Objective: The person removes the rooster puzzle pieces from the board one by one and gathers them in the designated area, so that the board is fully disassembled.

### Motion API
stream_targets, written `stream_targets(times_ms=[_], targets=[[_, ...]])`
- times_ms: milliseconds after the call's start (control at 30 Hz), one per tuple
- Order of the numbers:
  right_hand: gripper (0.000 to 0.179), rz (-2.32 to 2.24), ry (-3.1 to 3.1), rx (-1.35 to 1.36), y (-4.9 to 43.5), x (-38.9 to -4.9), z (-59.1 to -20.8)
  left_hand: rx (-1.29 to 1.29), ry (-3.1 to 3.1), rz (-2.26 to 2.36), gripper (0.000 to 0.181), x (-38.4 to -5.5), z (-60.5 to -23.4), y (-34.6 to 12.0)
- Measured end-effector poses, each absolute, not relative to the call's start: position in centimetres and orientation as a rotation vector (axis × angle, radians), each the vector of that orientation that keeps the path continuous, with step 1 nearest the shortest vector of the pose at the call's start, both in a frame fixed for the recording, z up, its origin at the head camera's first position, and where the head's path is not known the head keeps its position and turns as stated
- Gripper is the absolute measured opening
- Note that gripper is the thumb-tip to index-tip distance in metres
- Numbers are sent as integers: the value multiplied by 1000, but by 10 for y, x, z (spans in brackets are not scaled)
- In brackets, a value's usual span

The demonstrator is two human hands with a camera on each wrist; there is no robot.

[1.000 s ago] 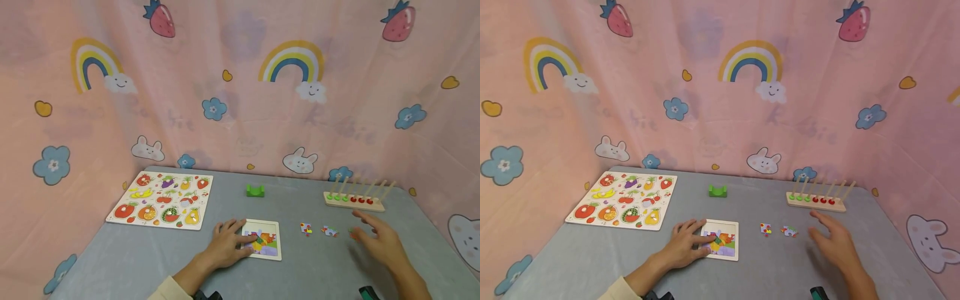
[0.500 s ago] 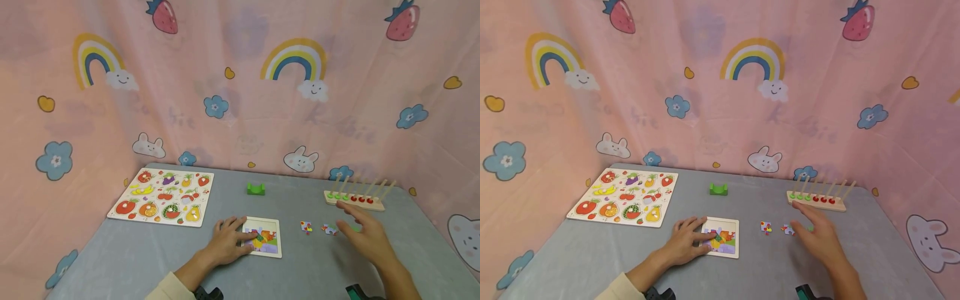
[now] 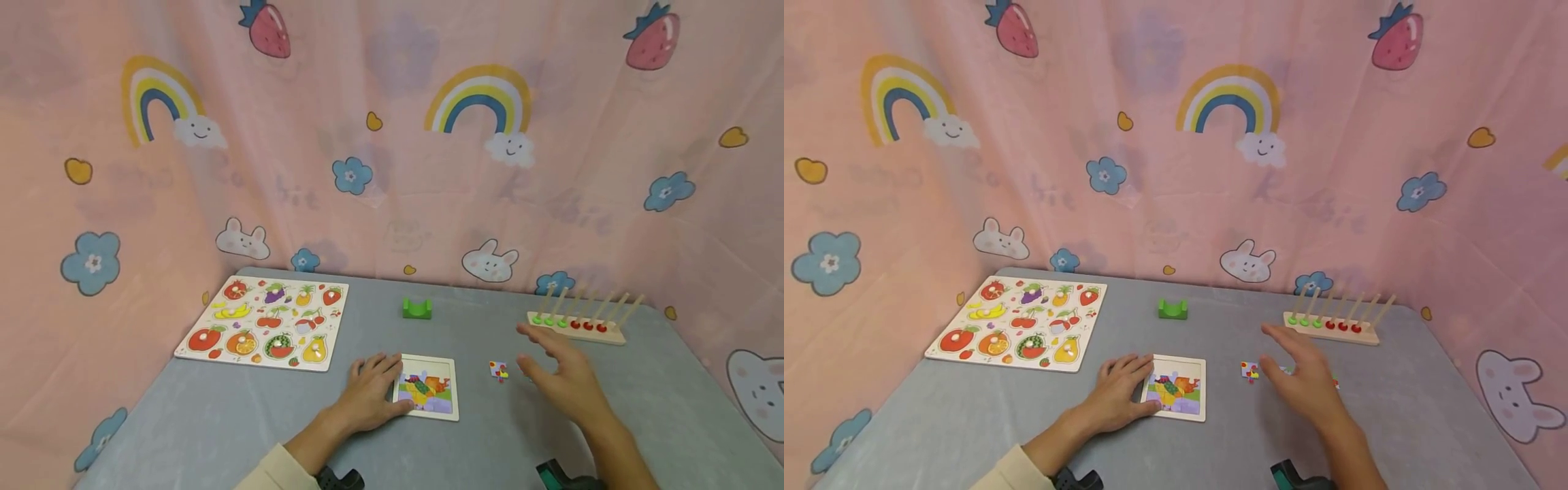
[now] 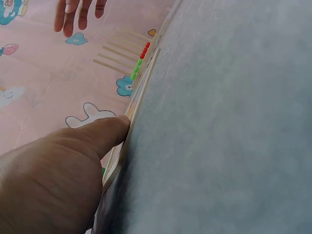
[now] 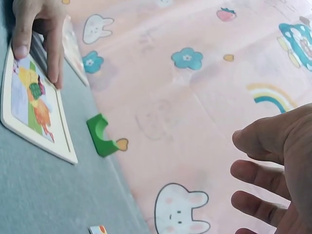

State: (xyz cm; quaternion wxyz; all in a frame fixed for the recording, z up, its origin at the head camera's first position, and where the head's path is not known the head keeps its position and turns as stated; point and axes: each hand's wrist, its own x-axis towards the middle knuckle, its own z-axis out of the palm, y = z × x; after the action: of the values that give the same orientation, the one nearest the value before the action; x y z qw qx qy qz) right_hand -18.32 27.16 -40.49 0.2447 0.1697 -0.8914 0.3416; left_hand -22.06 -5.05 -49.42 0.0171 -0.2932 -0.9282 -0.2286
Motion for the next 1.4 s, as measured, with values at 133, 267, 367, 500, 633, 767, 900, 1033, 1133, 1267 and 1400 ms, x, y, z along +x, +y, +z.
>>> stream_targets(times_ms=[133,267,367,500,633,767,900,1033,1133,1267,1400], targets=[[45,975,-2415,502,262,-185,-406,-909,-2888,-716,74,-219,-494,-50],[47,994,-2374,565,253,-187,-408,-906,-2888,-720,73,-218,-493,-50],[49,1003,-2360,592,245,-188,-409,-901,-2877,-741,71,-218,-491,-49],[48,1031,-2375,605,233,-189,-410,-878,-2863,-792,71,-218,-491,-49],[47,1058,-2391,626,221,-189,-412,-840,-2866,-852,71,-219,-491,-49],[47,1091,-2381,673,211,-191,-416,-807,-2868,-908,71,-219,-490,-49],[45,1146,-2389,696,200,-193,-419,-788,-2866,-934,71,-219,-488,-48],[46,1222,-2432,694,186,-196,-423,-784,-2871,-914,71,-220,-487,-48],[46,1280,-2451,702,177,-200,-429,-782,-2871,-898,71,-220,-487,-47],[47,1298,-2486,679,166,-206,-441,-788,-2864,-883,71,-221,-488,-48],[47,1293,-2510,640,157,-209,-452,-798,-2851,-876,71,-220,-488,-48]])
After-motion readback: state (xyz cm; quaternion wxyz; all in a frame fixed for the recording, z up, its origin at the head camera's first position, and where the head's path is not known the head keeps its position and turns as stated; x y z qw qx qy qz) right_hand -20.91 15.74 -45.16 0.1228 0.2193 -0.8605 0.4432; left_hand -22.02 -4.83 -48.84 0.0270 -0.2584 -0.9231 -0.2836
